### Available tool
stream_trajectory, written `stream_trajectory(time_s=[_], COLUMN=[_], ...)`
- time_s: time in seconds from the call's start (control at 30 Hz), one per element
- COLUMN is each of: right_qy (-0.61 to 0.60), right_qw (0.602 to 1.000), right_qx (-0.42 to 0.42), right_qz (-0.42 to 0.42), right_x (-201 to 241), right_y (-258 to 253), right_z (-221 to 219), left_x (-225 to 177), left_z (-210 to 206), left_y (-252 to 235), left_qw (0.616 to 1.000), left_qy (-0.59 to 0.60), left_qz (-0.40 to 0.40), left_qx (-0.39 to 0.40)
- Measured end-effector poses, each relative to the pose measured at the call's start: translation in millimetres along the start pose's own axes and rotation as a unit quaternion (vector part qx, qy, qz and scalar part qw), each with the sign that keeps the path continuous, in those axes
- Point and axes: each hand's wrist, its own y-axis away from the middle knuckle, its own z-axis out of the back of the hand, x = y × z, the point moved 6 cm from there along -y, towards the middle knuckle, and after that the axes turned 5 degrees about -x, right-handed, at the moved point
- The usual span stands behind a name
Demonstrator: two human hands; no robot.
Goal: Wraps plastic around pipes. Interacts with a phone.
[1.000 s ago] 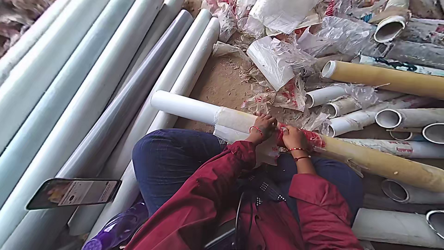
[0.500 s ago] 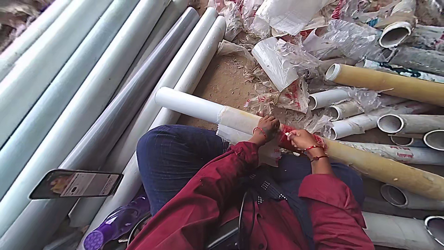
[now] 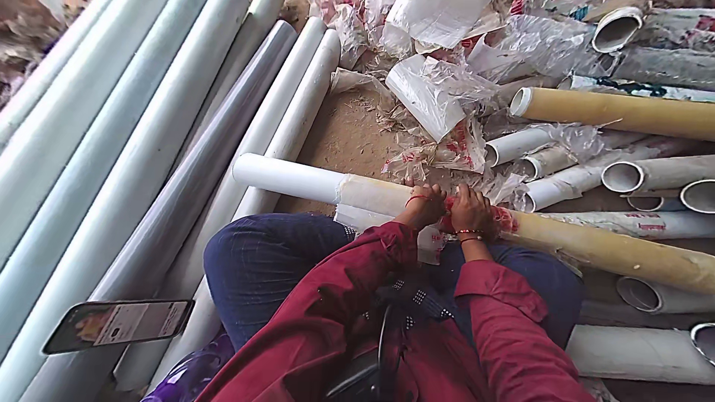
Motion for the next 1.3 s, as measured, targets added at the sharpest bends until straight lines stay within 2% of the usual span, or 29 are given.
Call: stream_trajectory(time_s=[0.13, 0.2, 0.23, 0.33, 0.47, 0.53, 0.63, 0.7, 0.77, 0.87, 0.93, 1.3], right_qy=[-0.007, -0.006, -0.005, -0.003, -0.003, -0.011, -0.019, -0.038, -0.044, -0.039, -0.029, 0.015], right_qw=[1.000, 0.999, 0.998, 0.998, 0.997, 0.999, 0.998, 0.996, 0.991, 0.963, 0.948, 0.942], right_qx=[-0.015, -0.047, -0.055, -0.069, -0.080, -0.040, 0.040, 0.039, 0.062, 0.216, 0.273, 0.312], right_qz=[-0.013, -0.004, -0.001, 0.005, 0.010, -0.008, -0.049, -0.073, -0.111, -0.158, -0.160, -0.125], right_x=[-7.6, -8.1, -8.5, -9.9, -10.6, -10.0, -10.7, -5.4, 5.3, 19.0, 18.0, 23.2], right_y=[-0.9, 0.1, 2.3, 7.9, 6.9, 0.9, -12.7, -16.9, -9.0, 0.2, 5.3, -0.1], right_z=[1.8, 2.4, 2.2, 1.4, 1.8, 1.3, 2.4, 10.0, 24.9, 39.9, 39.5, 31.2], left_x=[-5.2, -1.5, -3.2, -1.7, -12.8, -16.0, 11.7, 31.2, 37.8, 46.6, 48.7, 46.5], left_z=[17.4, 5.6, 1.2, -25.0, -22.9, -12.5, -11.1, -10.9, -10.9, -9.9, -12.0, -15.3], left_y=[-3.8, -8.3, -4.2, 0.8, 18.7, 29.7, 34.5, 32.6, 28.1, 20.5, 20.2, 20.8], left_qw=[0.996, 0.990, 0.990, 0.986, 0.990, 0.991, 0.975, 0.953, 0.951, 0.944, 0.943, 0.941], left_qy=[-0.022, -0.072, -0.056, -0.079, -0.092, -0.068, 0.033, 0.124, 0.174, 0.238, 0.238, 0.233], left_qz=[-0.042, -0.111, -0.125, -0.142, -0.109, -0.105, -0.082, -0.098, -0.106, -0.124, -0.142, -0.136], left_qx=[0.075, 0.042, 0.028, -0.032, -0.011, -0.042, -0.202, -0.259, -0.235, -0.192, -0.185, -0.205])
